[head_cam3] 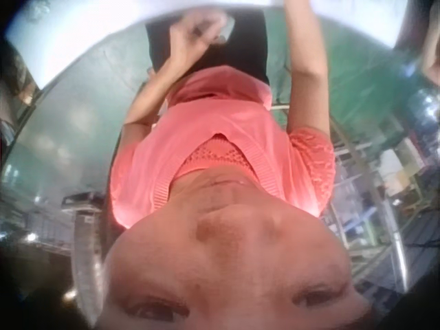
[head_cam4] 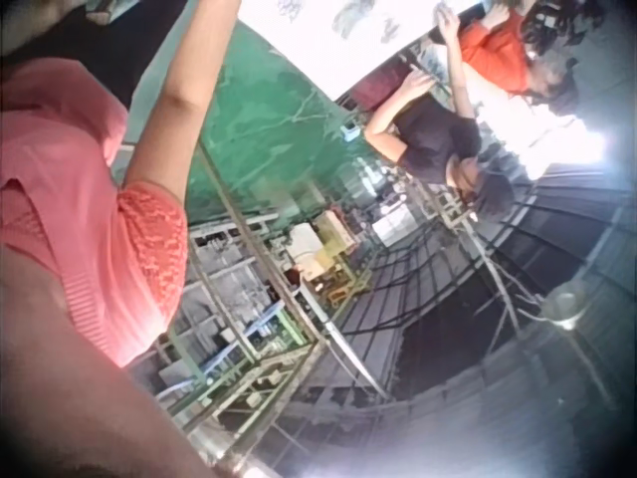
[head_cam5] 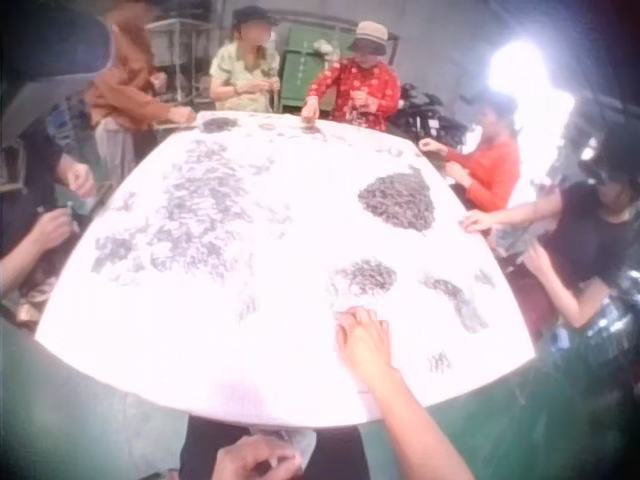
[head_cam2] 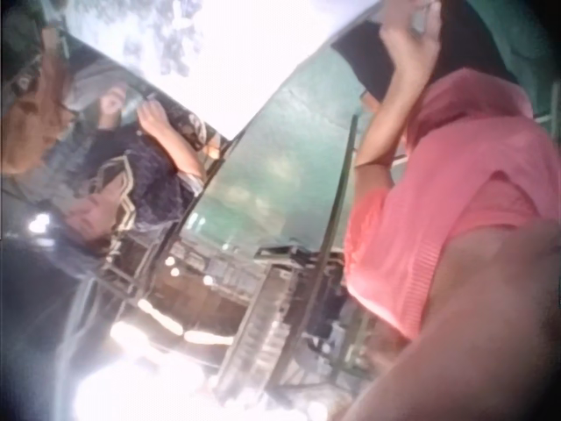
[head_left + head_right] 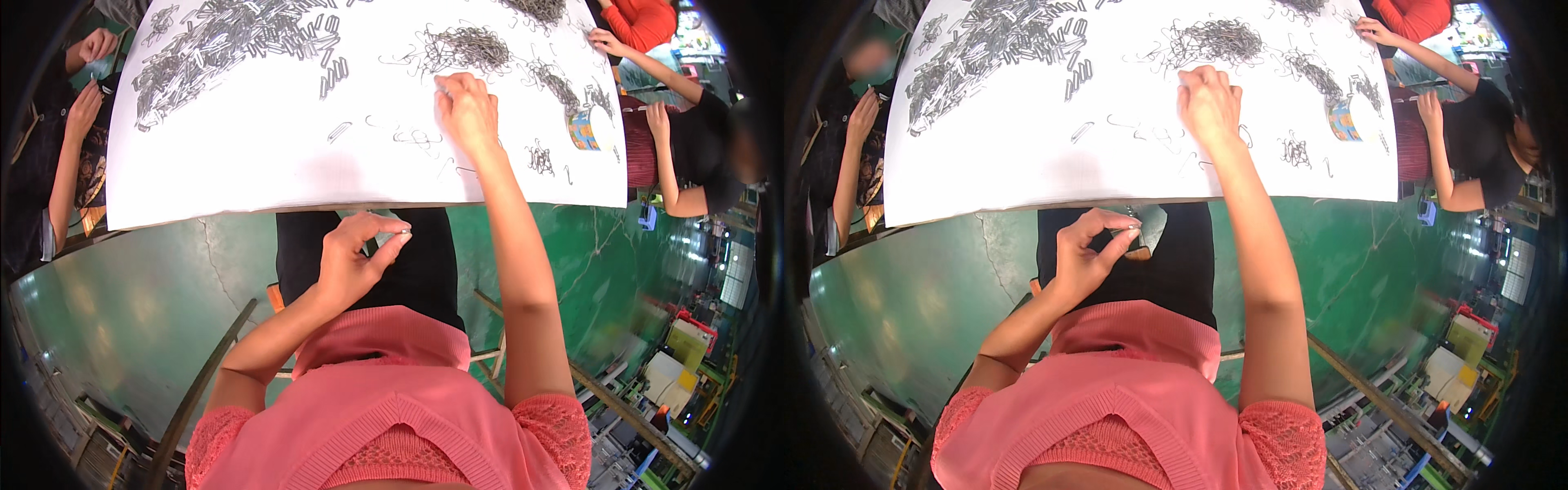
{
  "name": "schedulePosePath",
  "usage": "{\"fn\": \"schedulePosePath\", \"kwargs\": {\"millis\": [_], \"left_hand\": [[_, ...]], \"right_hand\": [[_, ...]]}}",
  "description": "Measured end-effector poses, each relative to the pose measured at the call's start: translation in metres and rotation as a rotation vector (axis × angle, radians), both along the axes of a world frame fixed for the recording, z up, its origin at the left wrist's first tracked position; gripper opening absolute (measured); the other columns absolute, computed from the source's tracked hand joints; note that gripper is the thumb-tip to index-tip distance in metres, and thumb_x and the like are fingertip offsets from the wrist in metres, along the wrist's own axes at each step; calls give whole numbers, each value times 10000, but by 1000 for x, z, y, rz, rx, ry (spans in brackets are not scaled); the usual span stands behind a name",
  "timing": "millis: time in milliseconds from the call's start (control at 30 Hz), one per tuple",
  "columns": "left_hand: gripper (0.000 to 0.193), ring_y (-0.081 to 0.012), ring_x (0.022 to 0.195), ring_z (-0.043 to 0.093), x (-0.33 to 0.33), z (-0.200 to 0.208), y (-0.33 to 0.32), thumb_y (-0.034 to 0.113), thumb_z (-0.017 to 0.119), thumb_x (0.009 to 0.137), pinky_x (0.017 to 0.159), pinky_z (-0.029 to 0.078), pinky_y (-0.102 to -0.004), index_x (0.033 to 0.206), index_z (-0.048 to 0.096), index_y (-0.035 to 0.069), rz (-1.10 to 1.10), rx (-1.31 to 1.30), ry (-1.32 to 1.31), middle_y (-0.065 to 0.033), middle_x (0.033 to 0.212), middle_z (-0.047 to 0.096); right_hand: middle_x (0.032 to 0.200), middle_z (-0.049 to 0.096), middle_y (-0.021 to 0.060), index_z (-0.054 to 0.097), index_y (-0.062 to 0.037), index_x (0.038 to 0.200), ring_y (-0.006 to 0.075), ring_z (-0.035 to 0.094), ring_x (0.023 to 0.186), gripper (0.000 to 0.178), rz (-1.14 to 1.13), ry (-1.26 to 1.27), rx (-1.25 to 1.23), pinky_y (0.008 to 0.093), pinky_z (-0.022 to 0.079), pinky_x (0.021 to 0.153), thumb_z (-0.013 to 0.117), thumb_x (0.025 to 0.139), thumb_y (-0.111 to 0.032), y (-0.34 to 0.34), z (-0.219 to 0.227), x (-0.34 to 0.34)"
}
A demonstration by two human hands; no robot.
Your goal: The person sits at a table and repeatedly picks up small metal paperclips, linking them together by hand to form a chain. The person occasionally reaches to a nearby rack to retrieve more clips. The task is performed in a repetitive, one-at-a-time manner.
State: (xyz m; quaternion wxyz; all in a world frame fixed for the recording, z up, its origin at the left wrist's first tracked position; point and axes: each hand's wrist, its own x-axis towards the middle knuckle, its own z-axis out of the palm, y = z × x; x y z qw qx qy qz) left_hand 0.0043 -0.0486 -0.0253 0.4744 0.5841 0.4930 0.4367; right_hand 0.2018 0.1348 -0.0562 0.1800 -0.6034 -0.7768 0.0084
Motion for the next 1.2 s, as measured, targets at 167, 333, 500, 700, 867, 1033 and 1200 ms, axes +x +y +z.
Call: {"fn": "schedulePosePath", "kwargs": {"millis": [167, 333, 500, 700, 867, 1033, 1200], "left_hand": [[118, -176, 824, 632, 0, -3, -3, 19, 693, 765, 791, 461, -286, 880, 688, 47, -33, 49, -14, -70, 870, 689], [103, -166, 785, 626, 0, -3, -5, 37, 689, 775, 783, 447, -295, 877, 685, 54, -58, 82, -14, -47, 811, 693], [99, -155, 770, 619, 1, -2, -7, 44, 681, 784, 769, 436, -293, 882, 681, 58, -79, 83, -23, -24, 735, 684], [115, -176, 787, 624, 2, -2, -6, 24, 688, 771, 767, 454, -290, 883, 679, 50, -65, 110, 10, -62, 820, 688], [127, -182, 714, 611, 5, -7, -6, 48, 713, 750, 707, 453, -283, 873, 685, 67, -39, 125, -18, -54, 794, 681], [130, -176, 717, 606, 7, -10, -6, 33, 709, 751, 688, 454, -272, 874, 685, 64, -92, 128, -6, -51, 795, 681], [132, -181, 772, 612, 8, -9, -4, 2, 692, 762, 712, 469, -279, 889, 675, 35, -117, 94, -32, -72, 837, 678]], "right_hand": [[913, 613, 39, 682, -145, 901, 251, 598, 819, 102, -81, 223, -50, 420, 447, 758, 621, 819, -144, -2, 12, -6], [837, 629, 59, 685, -121, 820, 244, 617, 794, 56, 53, 214, -178, 379, 480, 721, 631, 811, -132, 26, 23, -13], [859, 629, 82, 645, -72, 885, 255, 607, 834, 88, 177, -93, -381, 361, 473, 731, 599, 830, -123, 44, 30, -23], [998, 610, 112, 600, -80, 976, 280, 570, 1004, 211, 83, -232, -203, 488, 384, 911, 522, 792, -13, 30, 17, -27], [871, 654, 168, 557, -62, 922, 375, 619, 830, 116, -235, 277, -51, 451, 475, 755, 539, 809, -50, -10, 13, 43], [788, 665, 131, 614, -21, 896, 239, 638, 733, 107, -517, 409, -43, 339, 492, 672, 629, 844, -114, -63, 11, 152], [786, 645, 37, 636, 7, 926, 102, 574, 716, 118, -442, 526, -182, 238, 462, 673, 634, 842, -76, -75, 14, 146]]}}
